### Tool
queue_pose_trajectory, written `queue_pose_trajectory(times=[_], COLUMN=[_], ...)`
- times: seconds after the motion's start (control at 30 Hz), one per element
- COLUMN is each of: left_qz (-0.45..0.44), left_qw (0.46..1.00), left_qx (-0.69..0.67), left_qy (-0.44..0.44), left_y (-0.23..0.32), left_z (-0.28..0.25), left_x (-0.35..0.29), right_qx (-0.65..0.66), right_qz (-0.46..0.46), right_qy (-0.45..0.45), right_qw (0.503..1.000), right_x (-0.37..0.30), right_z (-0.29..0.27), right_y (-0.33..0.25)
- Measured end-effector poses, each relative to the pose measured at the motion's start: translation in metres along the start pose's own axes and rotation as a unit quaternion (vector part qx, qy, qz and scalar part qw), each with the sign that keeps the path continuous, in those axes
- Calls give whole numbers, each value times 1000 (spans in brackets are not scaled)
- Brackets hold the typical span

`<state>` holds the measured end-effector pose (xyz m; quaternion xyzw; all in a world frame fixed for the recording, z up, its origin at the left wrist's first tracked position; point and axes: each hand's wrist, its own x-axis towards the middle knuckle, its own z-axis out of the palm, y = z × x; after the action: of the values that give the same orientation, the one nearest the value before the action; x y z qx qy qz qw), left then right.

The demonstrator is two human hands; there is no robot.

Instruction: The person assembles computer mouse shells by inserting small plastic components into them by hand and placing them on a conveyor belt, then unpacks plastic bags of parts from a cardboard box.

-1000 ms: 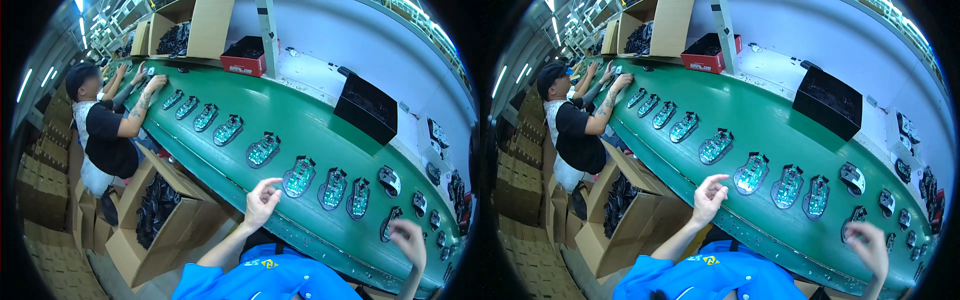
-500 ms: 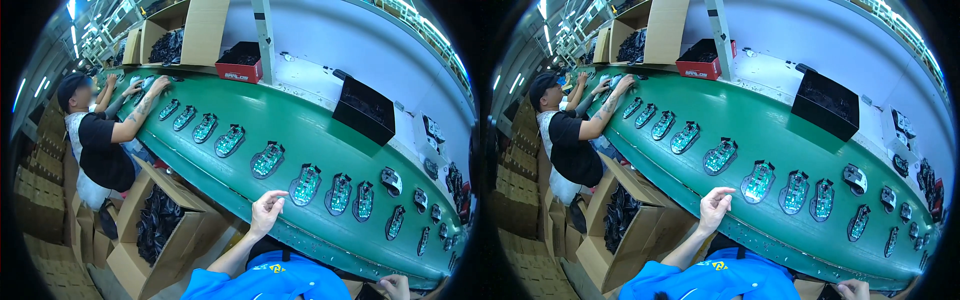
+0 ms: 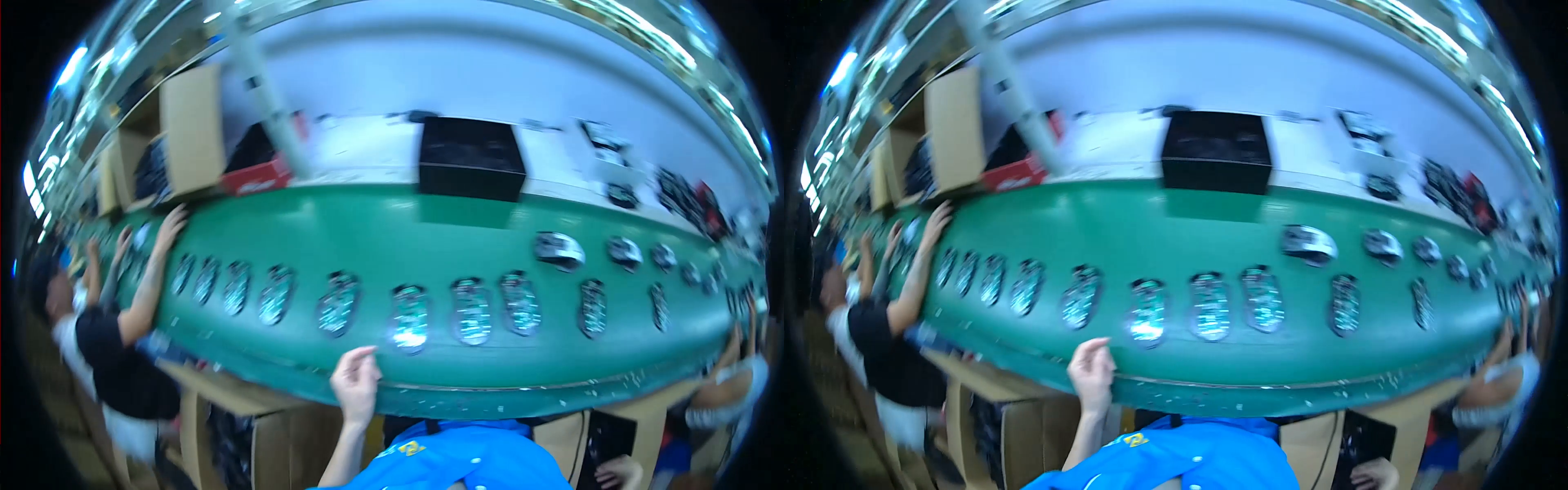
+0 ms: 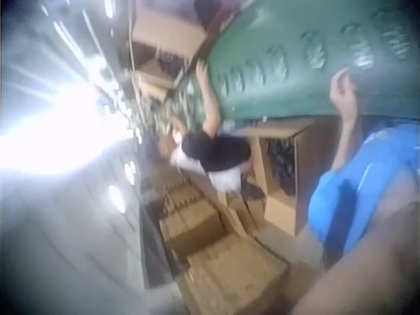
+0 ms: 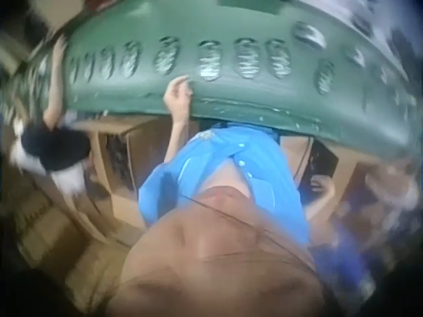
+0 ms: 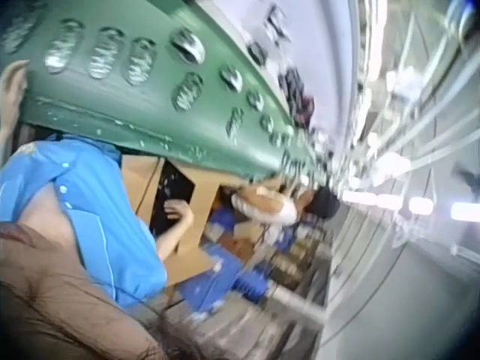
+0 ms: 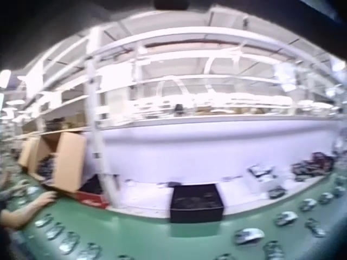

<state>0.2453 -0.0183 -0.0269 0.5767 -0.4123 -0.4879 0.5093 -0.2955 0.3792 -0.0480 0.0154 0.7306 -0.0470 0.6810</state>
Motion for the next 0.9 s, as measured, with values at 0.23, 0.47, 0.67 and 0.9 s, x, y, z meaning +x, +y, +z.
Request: queue_pose_trajectory(times=[0.23, 0.47, 0.67, 0.9], left_qz=[20, 50, 53, 61], left_qw=[998, 995, 995, 994], left_qx=[-56, -83, -79, -91], left_qy=[-9, 21, 14, 21], left_y=[-28, -40, -42, -46], left_z=[12, 0, 2, 7], left_x=[12, 10, 13, 19], right_qx=[-189, -279, -366, -445], right_qz=[-167, -230, -252, -208], right_qy=[574, 564, 539, 478], right_qw=[779, 742, 716, 728], right_x=[184, 258, 280, 296], right_z=[55, 9, -9, 13], right_y=[9, -86, -130, -50])
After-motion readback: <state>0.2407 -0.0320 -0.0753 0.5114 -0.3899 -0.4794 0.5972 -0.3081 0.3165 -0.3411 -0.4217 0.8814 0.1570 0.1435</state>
